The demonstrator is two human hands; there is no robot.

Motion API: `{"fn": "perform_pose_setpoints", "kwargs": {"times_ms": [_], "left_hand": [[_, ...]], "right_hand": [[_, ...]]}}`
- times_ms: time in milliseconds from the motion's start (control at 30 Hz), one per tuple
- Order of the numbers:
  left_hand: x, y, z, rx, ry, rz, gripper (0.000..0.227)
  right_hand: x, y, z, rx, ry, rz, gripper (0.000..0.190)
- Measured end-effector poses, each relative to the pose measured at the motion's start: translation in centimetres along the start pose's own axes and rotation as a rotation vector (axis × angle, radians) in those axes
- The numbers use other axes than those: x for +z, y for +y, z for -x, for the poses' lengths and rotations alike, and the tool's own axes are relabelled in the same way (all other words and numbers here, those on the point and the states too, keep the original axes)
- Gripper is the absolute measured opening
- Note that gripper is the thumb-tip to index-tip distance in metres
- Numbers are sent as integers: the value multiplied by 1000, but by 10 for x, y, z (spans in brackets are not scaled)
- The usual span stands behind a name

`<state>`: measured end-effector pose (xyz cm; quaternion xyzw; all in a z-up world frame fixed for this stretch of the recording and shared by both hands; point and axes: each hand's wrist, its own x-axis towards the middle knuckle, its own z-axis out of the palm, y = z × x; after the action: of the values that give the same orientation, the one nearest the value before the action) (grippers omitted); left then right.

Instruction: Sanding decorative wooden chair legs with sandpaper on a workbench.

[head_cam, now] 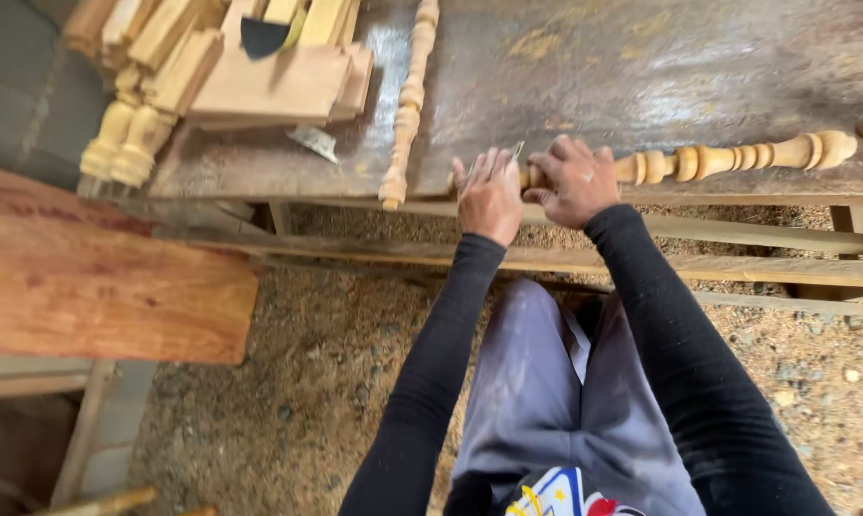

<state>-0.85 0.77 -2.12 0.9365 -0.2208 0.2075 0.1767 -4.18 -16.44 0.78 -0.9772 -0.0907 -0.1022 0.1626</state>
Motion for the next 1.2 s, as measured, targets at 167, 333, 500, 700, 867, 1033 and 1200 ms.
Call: {"fn": "perform_pose_setpoints", "kwargs": {"times_ms": [167,333,500,700,867,1033,1200], "left_hand": [[-19,4,72,-26,-52,234,40],[-51,-28,47,-74,-20,315,38],[-15,-41,-3,204,138,-84,46],[9,-41,-36,-2,-339,-24,36],[-5,-26,-10,166,208,26,43],[3,-20,-32,-13,33,51,36],[2,-22,-14,95,193,52,40]], "right_hand": [[3,14,-8,13,62,-35,60],[5,13,-16,-76,254,-25,46],[1,-3,-28,69,251,50,37],[23,8,-32,83,327,155,37],[24,20,-53,144,239,159,38],[17,15,-54,67,365,90,35],[9,18,-62,187,340,57,34]]}}
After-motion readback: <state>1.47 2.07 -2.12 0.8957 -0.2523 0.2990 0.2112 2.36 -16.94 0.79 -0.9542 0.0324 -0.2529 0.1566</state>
